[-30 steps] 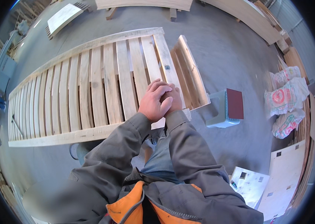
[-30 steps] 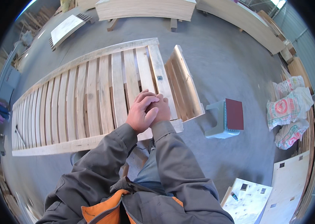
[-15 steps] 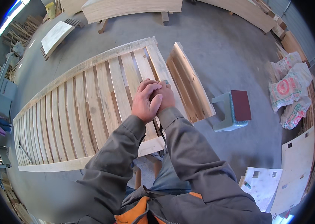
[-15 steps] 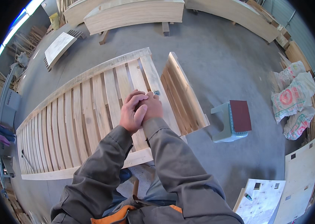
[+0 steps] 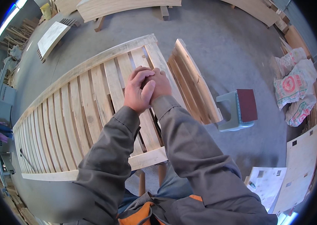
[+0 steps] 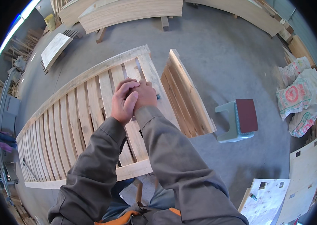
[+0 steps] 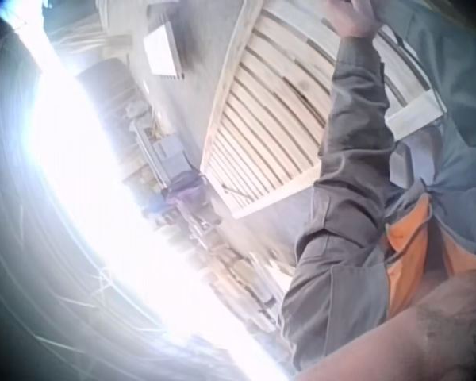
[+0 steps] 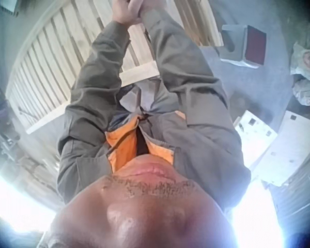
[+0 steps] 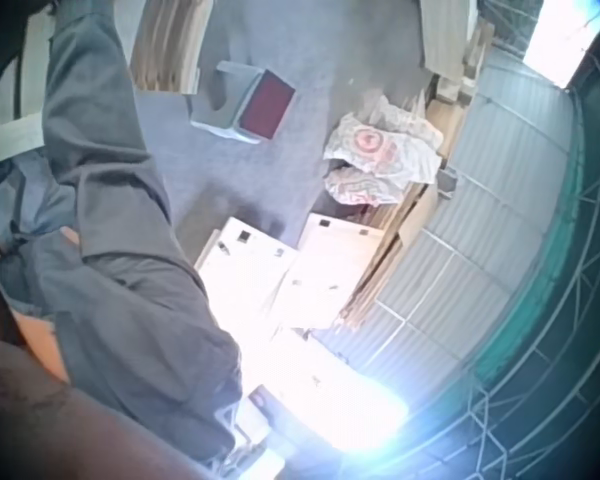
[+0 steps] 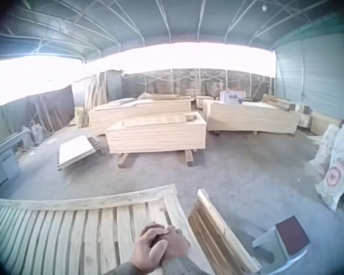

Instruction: The person uses a red electric sander to smooth the surface of a wooden slatted structure. They move the sander back and forth across the slats and frame, occasionally adjusting their grip and position.

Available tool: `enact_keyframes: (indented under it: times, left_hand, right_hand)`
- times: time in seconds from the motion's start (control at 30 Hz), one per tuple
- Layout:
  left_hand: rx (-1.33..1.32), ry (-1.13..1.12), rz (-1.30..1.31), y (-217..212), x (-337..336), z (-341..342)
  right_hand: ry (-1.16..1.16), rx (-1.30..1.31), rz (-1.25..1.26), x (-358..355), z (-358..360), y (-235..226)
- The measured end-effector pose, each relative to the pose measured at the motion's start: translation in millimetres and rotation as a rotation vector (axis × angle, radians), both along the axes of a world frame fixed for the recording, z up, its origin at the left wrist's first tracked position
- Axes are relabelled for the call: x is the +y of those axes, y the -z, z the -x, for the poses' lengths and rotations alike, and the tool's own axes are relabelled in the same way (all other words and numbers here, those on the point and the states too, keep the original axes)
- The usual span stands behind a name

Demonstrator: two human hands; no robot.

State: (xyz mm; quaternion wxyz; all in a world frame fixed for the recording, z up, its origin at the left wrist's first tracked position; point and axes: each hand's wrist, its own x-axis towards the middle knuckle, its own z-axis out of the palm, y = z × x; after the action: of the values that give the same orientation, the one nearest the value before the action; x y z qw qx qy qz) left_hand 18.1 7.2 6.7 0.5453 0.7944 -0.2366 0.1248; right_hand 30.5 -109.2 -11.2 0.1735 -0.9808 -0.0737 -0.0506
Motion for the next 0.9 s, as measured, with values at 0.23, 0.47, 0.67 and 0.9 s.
enact_keyframes:
  times: [0.23,0.47,0.67,0.9]
  left_hand:
    - [-0.022,-0.004,0.050,3.7,1.8,-40.0]
    - [-0.003,-0.004,0.046,0.7,6.8,-76.8]
    - [0.009,-0.016,0.079,2.1,8.6,-113.0]
    - [-0.013,-0.069,0.087,2.6,18.6,-148.1]
  right_hand:
    - [0.034,-0.117,0.013,6.7,-39.0,6.9]
    - [0.032,-0.082,-0.025,12.5,-78.8,0.6]
    - [0.028,-0.146,0.020,13.2,-120.3,8.1]
    - [0.029,-0.122,0.040,25.8,-156.9,-0.8]
